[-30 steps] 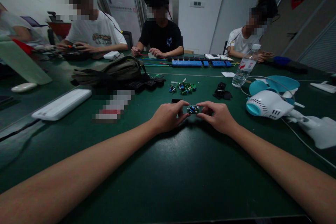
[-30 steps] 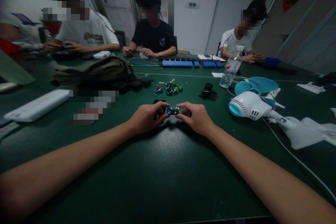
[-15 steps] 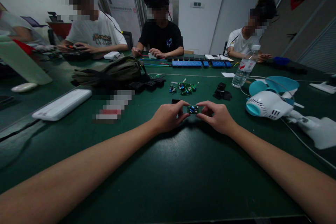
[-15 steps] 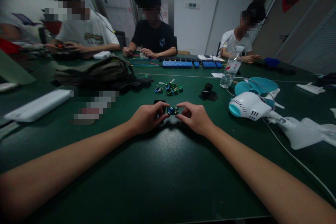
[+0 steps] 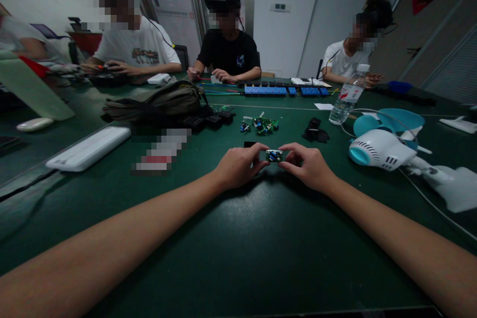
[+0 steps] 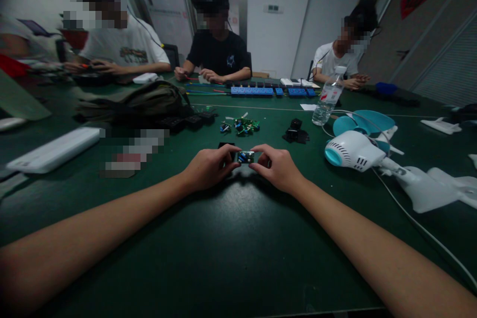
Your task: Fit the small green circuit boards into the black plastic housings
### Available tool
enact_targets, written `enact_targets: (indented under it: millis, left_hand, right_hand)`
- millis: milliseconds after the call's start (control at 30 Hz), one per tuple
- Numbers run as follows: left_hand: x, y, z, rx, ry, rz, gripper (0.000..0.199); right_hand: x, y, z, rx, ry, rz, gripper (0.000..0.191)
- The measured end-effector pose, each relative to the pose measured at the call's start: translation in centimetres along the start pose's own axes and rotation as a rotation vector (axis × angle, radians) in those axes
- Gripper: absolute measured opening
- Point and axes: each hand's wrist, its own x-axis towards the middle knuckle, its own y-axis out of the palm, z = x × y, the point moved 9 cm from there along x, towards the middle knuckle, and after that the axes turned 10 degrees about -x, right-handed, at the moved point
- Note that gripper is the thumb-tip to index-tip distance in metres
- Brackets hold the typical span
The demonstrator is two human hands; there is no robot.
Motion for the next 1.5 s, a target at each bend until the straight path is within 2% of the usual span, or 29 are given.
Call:
enact_targets:
  millis: [1267,1400,1500]
  left_hand:
    - [0.1,0.1,-0.1,-0.014,-0.048,0.048,0.027]
    - [0.1,0.3,-0.1,-0.013,-0.034,0.053,0.026]
    - [0.0,0.3,0.0,0.0,-0.026,0.055,0.024]
  right_hand:
    - [0.0,0.5,-0.1,0.019,0.005,0.052,0.032]
    - [-0.2,0.8,0.1,0.092,0.051,0.075,0.036]
    - [-0.4,1.5,0.4,0.194,0.111,0.105,0.045]
